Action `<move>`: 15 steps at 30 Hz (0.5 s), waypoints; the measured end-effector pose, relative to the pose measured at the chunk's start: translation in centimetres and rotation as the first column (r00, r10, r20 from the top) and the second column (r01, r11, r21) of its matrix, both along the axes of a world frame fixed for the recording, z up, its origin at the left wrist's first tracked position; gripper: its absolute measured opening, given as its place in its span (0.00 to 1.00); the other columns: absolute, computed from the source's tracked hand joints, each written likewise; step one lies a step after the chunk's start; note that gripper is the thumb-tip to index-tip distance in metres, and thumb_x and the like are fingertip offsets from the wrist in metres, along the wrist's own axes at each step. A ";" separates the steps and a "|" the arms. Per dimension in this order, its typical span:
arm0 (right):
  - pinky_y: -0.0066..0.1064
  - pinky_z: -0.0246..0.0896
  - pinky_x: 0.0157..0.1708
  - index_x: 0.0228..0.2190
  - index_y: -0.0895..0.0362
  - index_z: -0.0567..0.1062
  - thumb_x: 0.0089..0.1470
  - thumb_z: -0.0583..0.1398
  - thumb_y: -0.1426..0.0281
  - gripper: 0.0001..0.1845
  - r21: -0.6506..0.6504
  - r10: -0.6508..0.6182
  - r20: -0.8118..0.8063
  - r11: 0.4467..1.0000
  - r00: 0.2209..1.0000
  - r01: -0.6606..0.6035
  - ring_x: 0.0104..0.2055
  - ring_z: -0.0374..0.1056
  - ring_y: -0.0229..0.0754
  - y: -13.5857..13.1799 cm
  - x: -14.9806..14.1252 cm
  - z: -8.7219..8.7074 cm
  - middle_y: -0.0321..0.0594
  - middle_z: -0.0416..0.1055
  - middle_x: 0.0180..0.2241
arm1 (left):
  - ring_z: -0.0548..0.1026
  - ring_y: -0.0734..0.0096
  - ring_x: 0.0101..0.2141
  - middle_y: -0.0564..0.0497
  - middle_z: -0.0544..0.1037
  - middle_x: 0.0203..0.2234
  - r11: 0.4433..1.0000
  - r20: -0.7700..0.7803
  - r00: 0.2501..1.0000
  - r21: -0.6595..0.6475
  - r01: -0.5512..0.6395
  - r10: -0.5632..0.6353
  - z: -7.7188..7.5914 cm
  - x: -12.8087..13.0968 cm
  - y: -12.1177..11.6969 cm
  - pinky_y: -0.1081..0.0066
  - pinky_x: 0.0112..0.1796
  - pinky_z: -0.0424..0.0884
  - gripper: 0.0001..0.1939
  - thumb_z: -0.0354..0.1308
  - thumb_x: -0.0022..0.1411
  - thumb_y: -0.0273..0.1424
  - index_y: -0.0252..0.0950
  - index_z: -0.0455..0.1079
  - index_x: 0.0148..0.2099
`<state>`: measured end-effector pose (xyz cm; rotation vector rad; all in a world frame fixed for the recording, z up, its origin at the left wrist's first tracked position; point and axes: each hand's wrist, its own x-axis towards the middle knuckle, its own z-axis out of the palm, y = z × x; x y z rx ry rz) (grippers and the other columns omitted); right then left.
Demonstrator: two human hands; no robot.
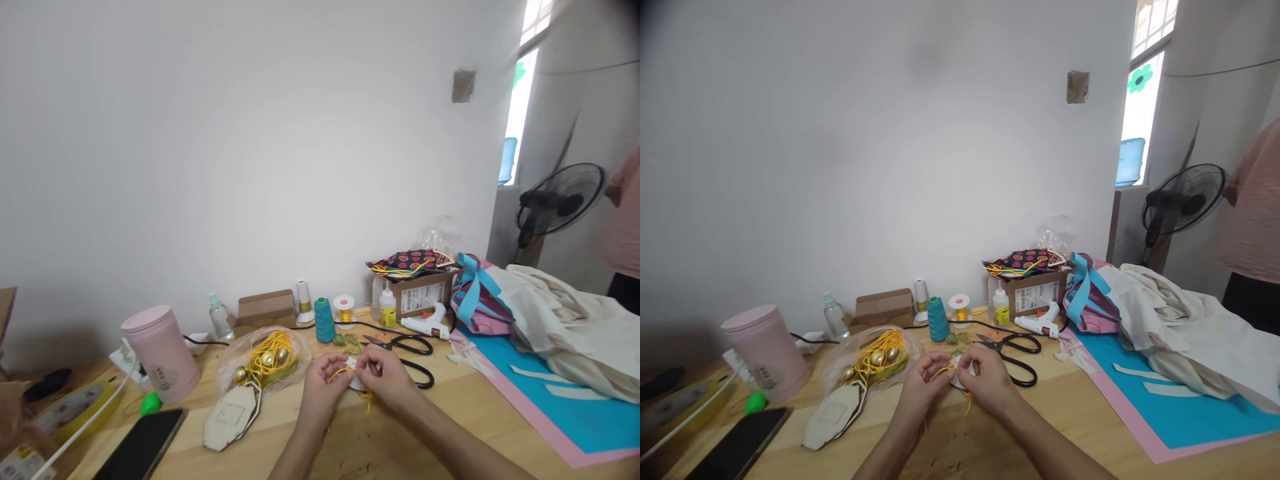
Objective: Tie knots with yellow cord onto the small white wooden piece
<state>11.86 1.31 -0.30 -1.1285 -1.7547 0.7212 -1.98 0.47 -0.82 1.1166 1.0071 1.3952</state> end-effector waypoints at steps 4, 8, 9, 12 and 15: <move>0.24 0.47 0.21 0.16 0.60 0.69 0.36 0.57 0.70 0.05 -0.174 0.063 -0.281 0.978 0.958 -0.115 0.20 0.53 0.32 0.0 0.0 0.6 0.32 0.60 0.17 | 0.72 0.70 0.25 0.50 0.76 0.20 1.000 -0.014 1.000 -0.013 -0.025 0.025 -0.2 -0.3 0.1 0.73 0.30 0.66 0.09 0.65 0.34 0.28 0.32 0.71 0.23; 0.23 0.43 0.17 0.16 0.59 0.68 0.35 0.59 0.67 0.08 -0.360 0.012 -0.501 0.906 0.865 -0.221 0.16 0.50 0.30 -0.1 0.3 0.9 0.29 0.58 0.14 | 0.71 0.73 0.22 0.51 0.76 0.18 0.997 0.024 1.000 -0.079 0.002 0.000 0.0 -0.3 0.1 0.75 0.28 0.65 0.09 0.65 0.34 0.30 0.32 0.72 0.23; 0.23 0.43 0.17 0.16 0.59 0.68 0.35 0.59 0.67 0.08 -0.392 -0.016 -0.543 0.889 0.839 -0.237 0.16 0.51 0.30 0.0 0.4 0.9 0.29 0.58 0.14 | 0.71 0.74 0.21 0.51 0.76 0.17 0.996 0.033 0.999 -0.094 0.004 -0.001 0.0 -0.3 0.1 0.75 0.27 0.65 0.09 0.65 0.34 0.31 0.32 0.73 0.23; 0.22 0.48 0.19 0.16 0.60 0.69 0.36 0.59 0.69 0.06 -0.405 -0.079 -0.667 0.874 0.741 -0.270 0.20 0.56 0.31 0.0 0.7 0.7 0.31 0.62 0.17 | 0.70 0.73 0.20 0.51 0.76 0.16 0.994 0.038 0.999 -0.111 0.022 -0.018 -0.1 -0.2 0.1 0.74 0.27 0.65 0.10 0.65 0.33 0.32 0.32 0.73 0.22; 0.23 0.53 0.23 0.18 0.59 0.69 0.37 0.59 0.71 0.04 -0.377 -0.108 -0.798 0.858 0.593 -0.350 0.24 0.59 0.33 0.2 1.0 0.7 0.33 0.64 0.20 | 0.71 0.71 0.21 0.50 0.77 0.18 0.994 0.000 0.998 -0.089 0.064 -0.064 -0.3 -0.2 0.3 0.72 0.28 0.66 0.11 0.65 0.34 0.33 0.31 0.74 0.23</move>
